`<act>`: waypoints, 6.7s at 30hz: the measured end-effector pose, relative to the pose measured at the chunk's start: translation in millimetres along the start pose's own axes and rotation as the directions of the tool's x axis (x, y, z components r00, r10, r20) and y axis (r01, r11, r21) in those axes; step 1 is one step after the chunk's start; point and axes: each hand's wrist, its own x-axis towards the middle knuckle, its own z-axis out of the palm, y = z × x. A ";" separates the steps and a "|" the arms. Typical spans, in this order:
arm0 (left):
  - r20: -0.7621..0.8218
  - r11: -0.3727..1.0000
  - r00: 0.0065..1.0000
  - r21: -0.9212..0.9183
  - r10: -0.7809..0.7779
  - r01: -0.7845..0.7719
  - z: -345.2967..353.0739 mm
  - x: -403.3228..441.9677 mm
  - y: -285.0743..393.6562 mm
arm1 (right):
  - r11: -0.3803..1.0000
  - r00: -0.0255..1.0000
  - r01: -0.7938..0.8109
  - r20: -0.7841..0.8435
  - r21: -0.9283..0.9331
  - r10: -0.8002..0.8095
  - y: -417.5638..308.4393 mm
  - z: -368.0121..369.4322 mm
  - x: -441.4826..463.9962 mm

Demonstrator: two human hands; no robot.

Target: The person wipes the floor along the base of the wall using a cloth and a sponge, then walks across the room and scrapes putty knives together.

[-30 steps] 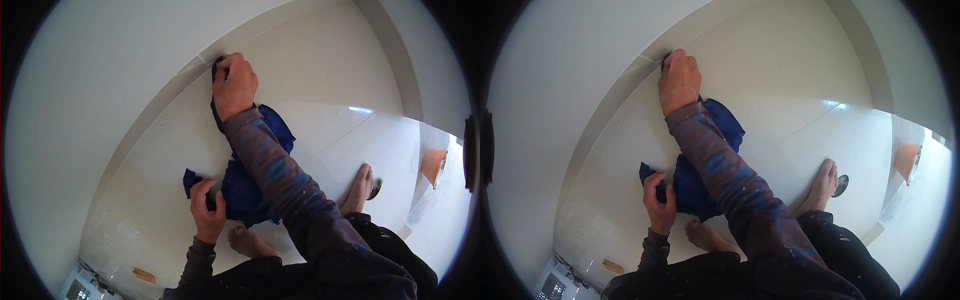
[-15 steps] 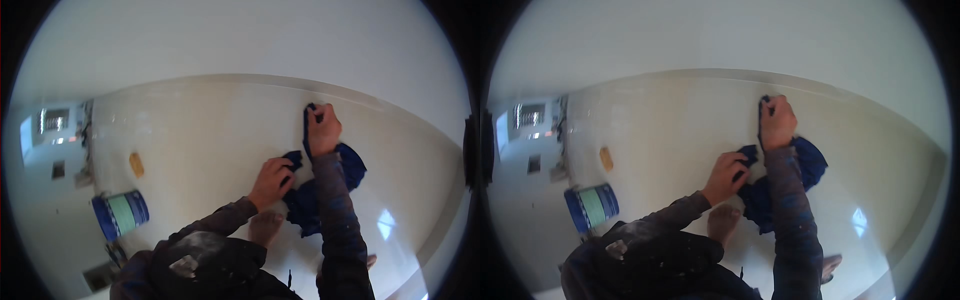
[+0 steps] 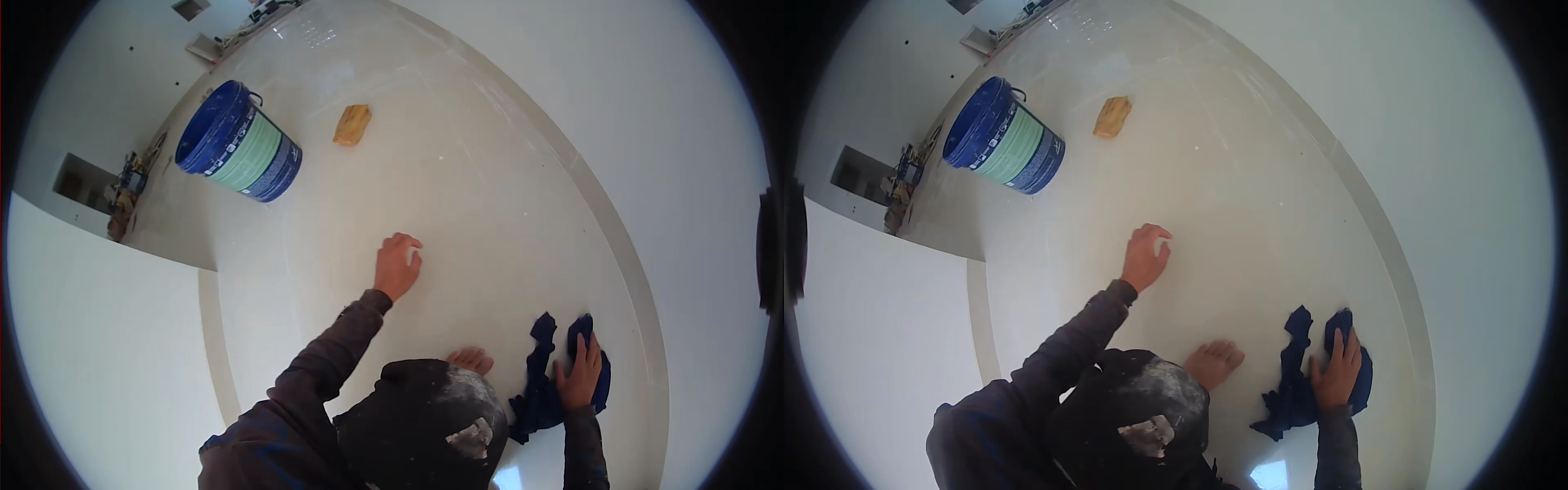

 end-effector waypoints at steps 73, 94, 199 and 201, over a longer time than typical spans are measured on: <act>0.357 0.131 -0.132 -0.624 0.925 -0.770 325.9 74.0 329.6 | 0.202 -0.758 -0.243 -0.315 0.949 0.571 199.5 -32.6 -5.4; 0.409 0.213 -0.078 -0.617 0.909 -0.757 324.7 77.8 323.4 | 0.260 -0.412 -0.678 -0.648 0.688 0.641 199.1 -5.5 -43.4; 0.363 0.158 -0.107 -0.626 0.926 -0.764 330.0 81.6 317.8 | 0.454 -0.349 -0.443 -0.614 0.774 0.708 169.7 3.0 -6.9; 0.349 0.149 -0.106 -0.628 0.931 -0.764 329.8 82.1 316.2 | 0.482 -0.359 -0.380 -0.605 0.790 0.710 164.4 0.8 -8.3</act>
